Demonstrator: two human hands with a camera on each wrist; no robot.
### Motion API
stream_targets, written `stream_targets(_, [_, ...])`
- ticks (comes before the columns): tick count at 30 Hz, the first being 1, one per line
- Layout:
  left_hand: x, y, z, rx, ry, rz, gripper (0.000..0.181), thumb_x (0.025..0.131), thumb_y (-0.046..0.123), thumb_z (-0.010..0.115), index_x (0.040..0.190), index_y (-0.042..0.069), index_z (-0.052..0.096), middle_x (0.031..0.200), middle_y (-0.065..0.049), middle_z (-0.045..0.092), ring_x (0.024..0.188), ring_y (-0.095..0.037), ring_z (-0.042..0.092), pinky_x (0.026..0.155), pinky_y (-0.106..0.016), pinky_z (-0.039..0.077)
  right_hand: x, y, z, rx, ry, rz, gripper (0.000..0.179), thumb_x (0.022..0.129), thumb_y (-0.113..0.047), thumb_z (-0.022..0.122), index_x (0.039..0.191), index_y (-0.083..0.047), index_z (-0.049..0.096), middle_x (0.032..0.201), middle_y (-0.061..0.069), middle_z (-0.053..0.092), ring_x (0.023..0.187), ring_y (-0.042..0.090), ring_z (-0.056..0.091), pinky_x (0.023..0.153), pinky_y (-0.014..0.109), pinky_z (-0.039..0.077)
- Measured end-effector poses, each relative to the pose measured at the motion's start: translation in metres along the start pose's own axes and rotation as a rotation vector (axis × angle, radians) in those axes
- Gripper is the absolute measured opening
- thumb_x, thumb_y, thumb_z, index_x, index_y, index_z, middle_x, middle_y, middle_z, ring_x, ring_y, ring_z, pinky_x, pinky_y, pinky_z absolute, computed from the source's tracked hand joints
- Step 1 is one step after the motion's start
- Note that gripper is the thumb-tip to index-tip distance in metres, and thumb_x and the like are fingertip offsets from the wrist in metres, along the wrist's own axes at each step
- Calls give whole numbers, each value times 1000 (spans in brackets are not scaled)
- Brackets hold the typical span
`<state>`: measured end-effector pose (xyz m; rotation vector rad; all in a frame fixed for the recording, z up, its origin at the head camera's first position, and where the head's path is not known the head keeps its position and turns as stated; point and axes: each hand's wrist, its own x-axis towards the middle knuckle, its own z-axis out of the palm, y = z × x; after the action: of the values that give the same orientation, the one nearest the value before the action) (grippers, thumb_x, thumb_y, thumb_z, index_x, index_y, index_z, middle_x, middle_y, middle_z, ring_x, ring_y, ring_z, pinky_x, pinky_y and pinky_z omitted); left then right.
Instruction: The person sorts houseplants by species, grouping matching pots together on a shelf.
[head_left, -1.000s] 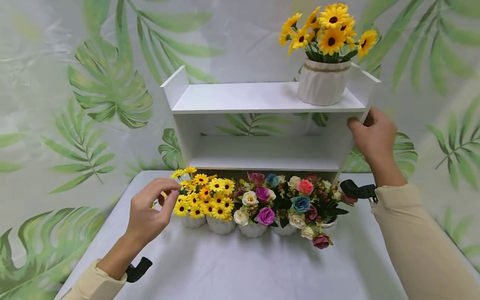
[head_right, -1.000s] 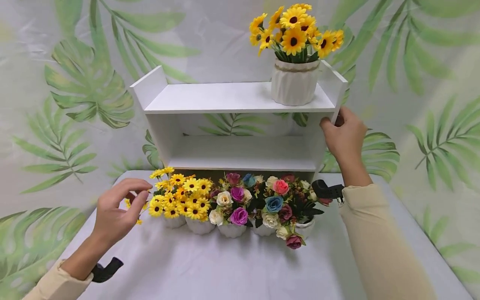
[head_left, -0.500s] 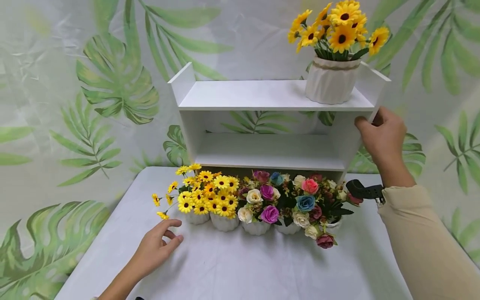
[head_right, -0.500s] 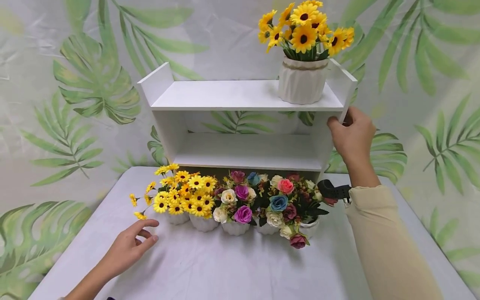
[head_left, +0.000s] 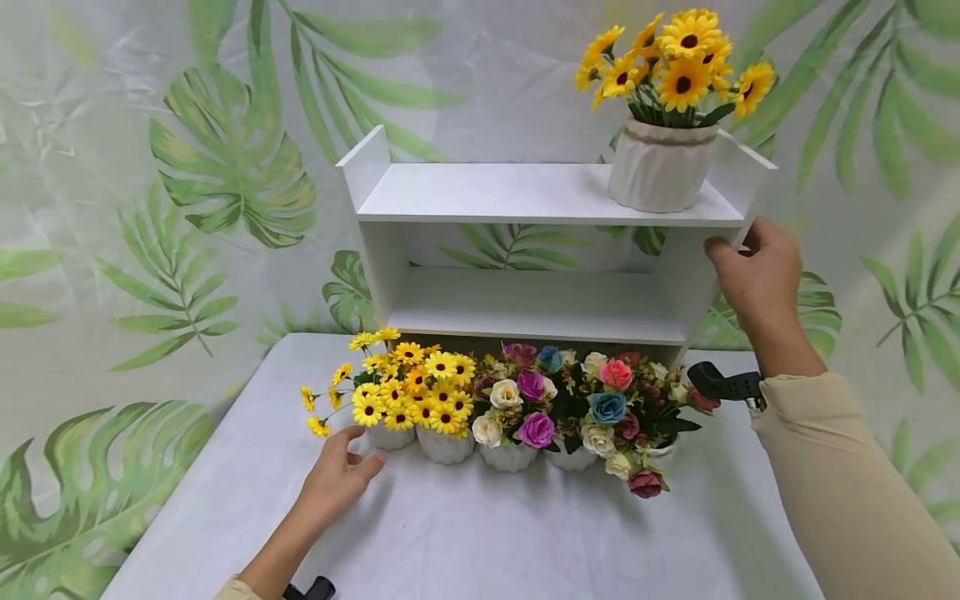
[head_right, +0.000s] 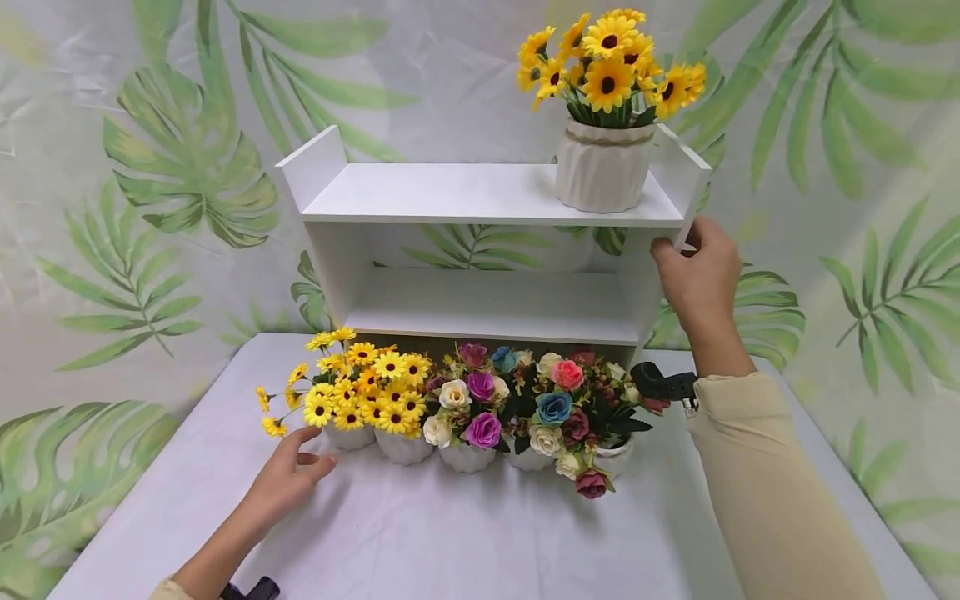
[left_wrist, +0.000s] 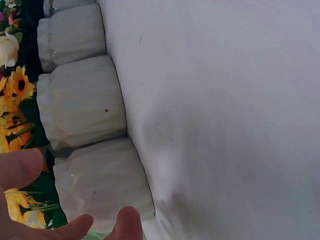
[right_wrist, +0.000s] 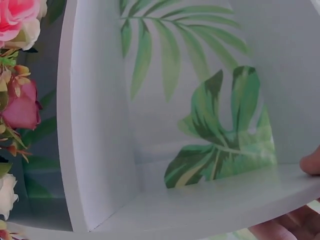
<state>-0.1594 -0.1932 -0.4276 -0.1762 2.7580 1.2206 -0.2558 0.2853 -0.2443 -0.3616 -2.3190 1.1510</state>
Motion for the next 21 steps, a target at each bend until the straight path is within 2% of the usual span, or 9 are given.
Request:
stream_targets(2, [2, 2, -1, -25, 15, 9, 68, 97, 32, 59, 151, 2, 31, 156, -23, 31, 129, -40, 52, 86, -45, 55, 0, -1, 0, 20, -10, -2, 49, 95, -36, 57, 139, -16, 54, 139, 10, 56, 117, 22, 55, 85, 30, 51])
stream_targets(5, [10, 5, -7, -119, 86, -11, 66, 98, 27, 56, 154, 6, 28, 160, -21, 25, 133, -41, 47, 89, -45, 54, 0, -2, -1, 53, -31, 3, 51, 95, -36, 59, 141, -17, 52, 140, 10, 54, 120, 24, 54, 98, 44, 51])
stream_targets(7, [16, 6, -11, -202, 133, -36, 63, 99, 23, 54, 154, 9, 27, 161, -20, 24, 135, -41, 44, 92, -46, 53, 1, -3, 0, 58, -43, 6, 52, 95, -36, 60, 142, -16, 52, 140, 10, 54, 121, 23, 53, 101, 46, 50])
stream_targets(9, [21, 7, -12, -285, 156, -65, 59, 100, 20, 51, 154, 10, 28, 160, -20, 25, 137, -40, 40, 96, -47, 50, 1, -3, 1, 48, -47, 8, 52, 95, -36, 60, 142, -15, 53, 138, 11, 56, 119, 21, 54, 97, 41, 50])
stream_targets(12, [27, 5, -11, -367, 127, -102, 58, 102, 17, 48, 155, 12, 26, 159, -22, 26, 140, -40, 34, 105, -51, 45, 1, -4, 2, 31, -53, -2, 52, 95, -37, 58, 141, -13, 54, 137, 12, 57, 116, 19, 55, 92, 36, 49])
stream_targets(15, [33, 3, -8, -382, 54, -125, 64, 102, 17, 47, 159, 14, 18, 159, -23, 26, 143, -41, 31, 112, -56, 38, 0, -4, 3, 24, -60, -14, 53, 96, -39, 57, 141, -12, 53, 135, 12, 57, 115, 20, 55, 90, 35, 49])
stream_targets(18, [40, 1, -6, -349, 2, -108, 70, 100, 17, 48, 160, 13, 13, 158, -23, 29, 144, -40, 32, 114, -56, 37, 1, -2, 2, 17, -59, -19, 53, 96, -40, 56, 142, -13, 52, 132, 10, 58, 114, 20, 55, 88, 35, 48])
stream_targets(21, [49, 1, -4, -331, -5, -67, 73, 96, 12, 51, 160, 11, 14, 155, -22, 34, 143, -39, 33, 112, -55, 38, 1, 0, -1, 5, -51, -18, 52, 96, -41, 56, 141, -14, 53, 126, 5, 59, 112, 19, 55, 83, 31, 47])
